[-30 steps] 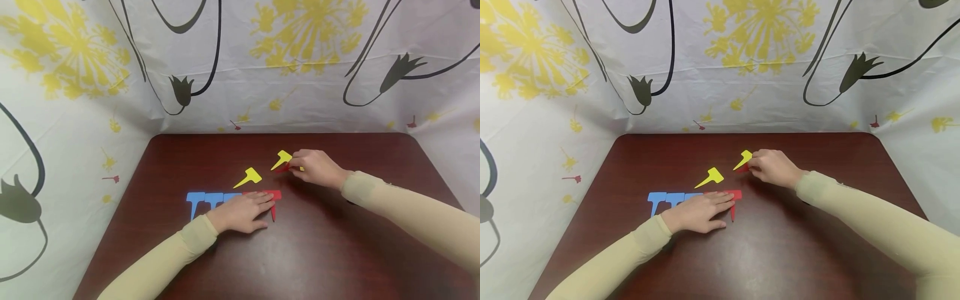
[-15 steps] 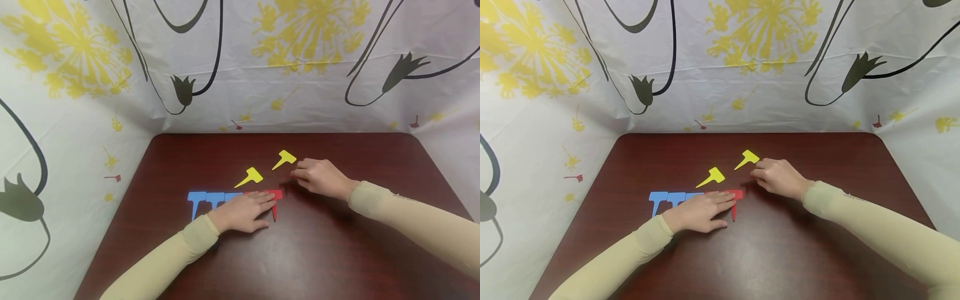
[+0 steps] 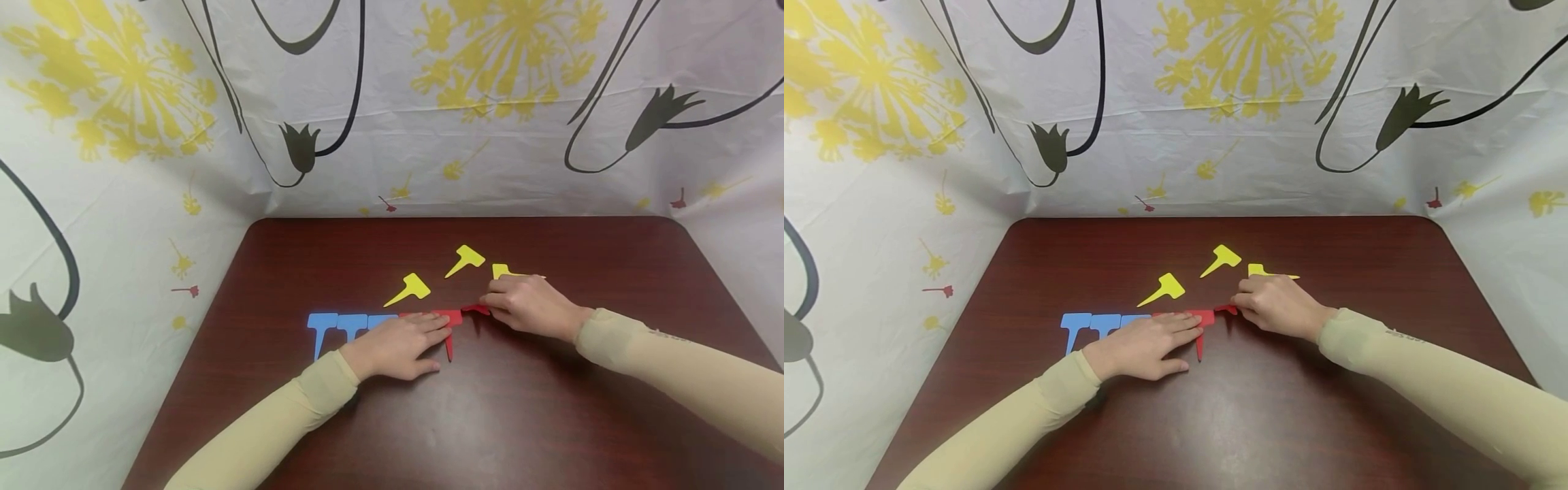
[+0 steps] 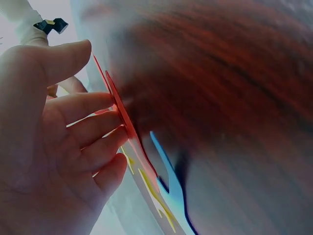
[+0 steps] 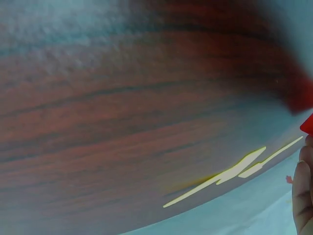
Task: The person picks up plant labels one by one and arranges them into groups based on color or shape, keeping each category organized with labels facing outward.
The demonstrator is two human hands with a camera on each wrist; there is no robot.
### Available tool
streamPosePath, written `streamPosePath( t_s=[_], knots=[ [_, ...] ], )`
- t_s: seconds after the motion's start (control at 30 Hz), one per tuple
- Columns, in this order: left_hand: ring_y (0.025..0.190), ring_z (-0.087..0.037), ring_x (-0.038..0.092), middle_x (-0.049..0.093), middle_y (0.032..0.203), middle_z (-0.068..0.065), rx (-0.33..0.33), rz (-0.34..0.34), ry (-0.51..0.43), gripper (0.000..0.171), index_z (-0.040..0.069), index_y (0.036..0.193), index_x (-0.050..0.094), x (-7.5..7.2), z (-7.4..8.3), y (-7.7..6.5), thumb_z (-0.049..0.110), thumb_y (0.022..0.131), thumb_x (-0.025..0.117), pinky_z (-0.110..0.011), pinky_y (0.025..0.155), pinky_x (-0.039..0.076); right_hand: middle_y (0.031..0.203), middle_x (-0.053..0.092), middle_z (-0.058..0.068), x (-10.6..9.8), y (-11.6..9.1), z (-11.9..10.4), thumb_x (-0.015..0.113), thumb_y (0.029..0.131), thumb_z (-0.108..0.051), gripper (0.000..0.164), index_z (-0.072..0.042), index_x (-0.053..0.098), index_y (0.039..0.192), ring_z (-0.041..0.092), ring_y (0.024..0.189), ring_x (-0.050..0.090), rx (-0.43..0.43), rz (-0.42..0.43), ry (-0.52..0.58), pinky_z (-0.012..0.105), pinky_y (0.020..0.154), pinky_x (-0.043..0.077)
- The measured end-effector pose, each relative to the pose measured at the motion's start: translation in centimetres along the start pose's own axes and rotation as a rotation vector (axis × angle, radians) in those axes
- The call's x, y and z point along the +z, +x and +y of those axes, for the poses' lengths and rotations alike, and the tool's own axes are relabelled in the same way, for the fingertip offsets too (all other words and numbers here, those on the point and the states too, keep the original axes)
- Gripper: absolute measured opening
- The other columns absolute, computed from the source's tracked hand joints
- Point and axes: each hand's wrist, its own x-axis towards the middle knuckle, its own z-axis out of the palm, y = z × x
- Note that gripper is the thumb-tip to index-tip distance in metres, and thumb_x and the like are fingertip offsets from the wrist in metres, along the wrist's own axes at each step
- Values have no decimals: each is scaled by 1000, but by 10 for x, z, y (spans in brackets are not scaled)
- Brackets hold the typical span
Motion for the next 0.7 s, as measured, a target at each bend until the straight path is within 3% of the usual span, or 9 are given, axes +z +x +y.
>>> streamPosePath(
  t_s=[0.37, 0.7],
  knots=[
    [147, -17, 32, 36, 160, -2, 0, -8, 0, 71, 17, 155, 43, 0, 0, 1, 53, 96, 58, -31, 117, 29, 85, 61, -1, 6, -9, -5, 86, 77, -15, 26, -9, 77, 102, 13, 75, 55, -90, -17, -67, 29, 64, 55],
    [147, -18, 33, 37, 160, -1, -3, -6, -3, 71, 18, 154, 43, 0, 0, 1, 53, 96, 59, -31, 117, 29, 90, 60, -2, 8, -12, -6, 85, 78, -16, 29, -10, 77, 104, 11, 77, 56, -48, -15, -17, 29, 64, 56]
  ],
)
